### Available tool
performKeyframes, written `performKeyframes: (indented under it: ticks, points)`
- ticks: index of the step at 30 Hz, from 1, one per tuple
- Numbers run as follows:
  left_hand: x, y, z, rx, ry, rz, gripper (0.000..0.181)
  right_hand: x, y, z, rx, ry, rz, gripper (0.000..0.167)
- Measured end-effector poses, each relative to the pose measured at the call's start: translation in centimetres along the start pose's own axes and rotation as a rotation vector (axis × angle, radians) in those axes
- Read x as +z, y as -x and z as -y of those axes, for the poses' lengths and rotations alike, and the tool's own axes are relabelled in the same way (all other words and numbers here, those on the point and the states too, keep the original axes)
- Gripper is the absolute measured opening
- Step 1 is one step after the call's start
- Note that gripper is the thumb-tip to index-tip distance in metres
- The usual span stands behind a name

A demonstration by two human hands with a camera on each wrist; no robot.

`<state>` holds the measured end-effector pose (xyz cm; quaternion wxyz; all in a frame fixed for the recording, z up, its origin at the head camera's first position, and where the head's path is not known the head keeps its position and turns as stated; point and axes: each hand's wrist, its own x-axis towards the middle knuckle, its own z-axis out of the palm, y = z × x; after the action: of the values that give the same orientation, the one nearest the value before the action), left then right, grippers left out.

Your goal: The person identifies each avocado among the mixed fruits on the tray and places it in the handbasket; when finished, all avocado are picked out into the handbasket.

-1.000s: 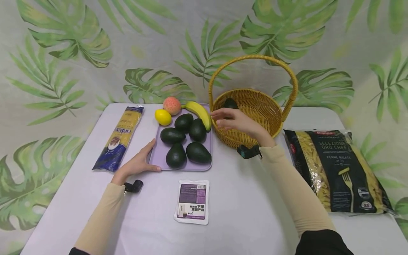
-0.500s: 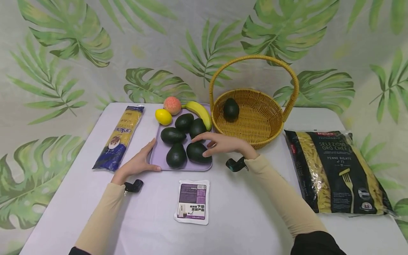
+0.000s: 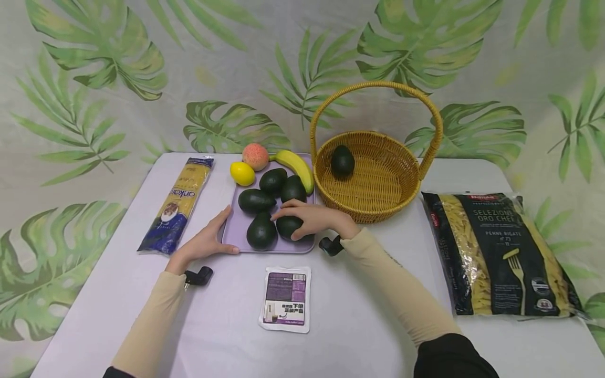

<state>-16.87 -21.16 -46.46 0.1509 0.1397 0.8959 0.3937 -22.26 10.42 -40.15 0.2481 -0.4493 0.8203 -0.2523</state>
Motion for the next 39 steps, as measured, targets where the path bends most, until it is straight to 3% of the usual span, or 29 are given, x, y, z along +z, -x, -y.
performKeyframes:
  ticks: [7, 15, 19, 28, 39]
  points:
    - [0.0, 0.1, 0.0, -0.003, 0.006, 0.001, 0.117, 0.5, 0.1, 0.0, 0.023, -0.003, -0.057, 0.047]
    - [0.1, 0.2, 0.0, -0.003, 0.008, -0.005, 0.118, -0.4, 2.0, -0.5, -0.003, -0.19, -0.121, 0.046]
    - [0.1, 0.2, 0.1, -0.005, 0.012, -0.005, 0.118, -1.7, 3.6, -0.3, 0.033, -0.299, -0.167, 0.047]
    - [0.1, 0.1, 0.0, -0.01, 0.011, 0.0, 0.117, -4.9, 7.5, -1.7, 0.094, -0.484, -0.396, 0.049]
    - [0.0, 0.1, -0.2, -0.011, 0.012, -0.001, 0.117, -6.8, 11.0, -4.6, 0.182, -0.705, -0.627, 0.048]
